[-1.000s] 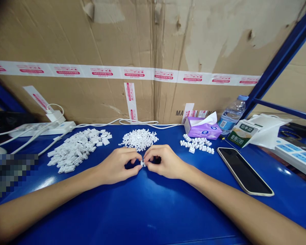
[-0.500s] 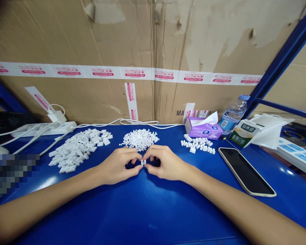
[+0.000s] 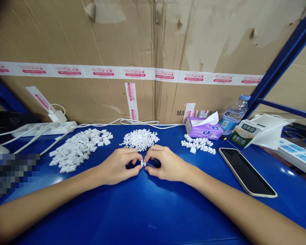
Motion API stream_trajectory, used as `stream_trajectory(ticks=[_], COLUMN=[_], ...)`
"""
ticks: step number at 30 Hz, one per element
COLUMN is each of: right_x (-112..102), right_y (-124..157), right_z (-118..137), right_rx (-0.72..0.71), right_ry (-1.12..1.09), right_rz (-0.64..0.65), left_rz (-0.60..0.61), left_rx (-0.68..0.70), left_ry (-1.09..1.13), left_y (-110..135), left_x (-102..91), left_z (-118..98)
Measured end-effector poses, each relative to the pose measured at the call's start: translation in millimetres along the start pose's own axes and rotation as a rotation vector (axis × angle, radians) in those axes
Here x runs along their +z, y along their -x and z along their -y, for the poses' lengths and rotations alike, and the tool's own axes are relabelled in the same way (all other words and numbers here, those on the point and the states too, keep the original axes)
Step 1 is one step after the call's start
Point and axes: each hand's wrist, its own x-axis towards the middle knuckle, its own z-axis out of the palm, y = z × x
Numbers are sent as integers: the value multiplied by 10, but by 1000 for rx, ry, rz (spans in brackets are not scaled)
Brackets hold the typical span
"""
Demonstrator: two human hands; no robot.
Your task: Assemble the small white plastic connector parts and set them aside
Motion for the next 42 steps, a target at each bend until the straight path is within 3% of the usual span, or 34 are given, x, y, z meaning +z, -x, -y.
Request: stream_trajectory(ticks=[33, 42], right_x=[69, 42], right_y=[-33, -37], right_z=[-14, -58], right_rx=[-112, -5], right_ry=[26, 82], right_rz=[-52, -90], left_rz=[-19, -55], left_rx=[0, -48], left_ry=[-24, -51], left_y=[5, 9], left_x=[6, 20], left_z=[-17, 1])
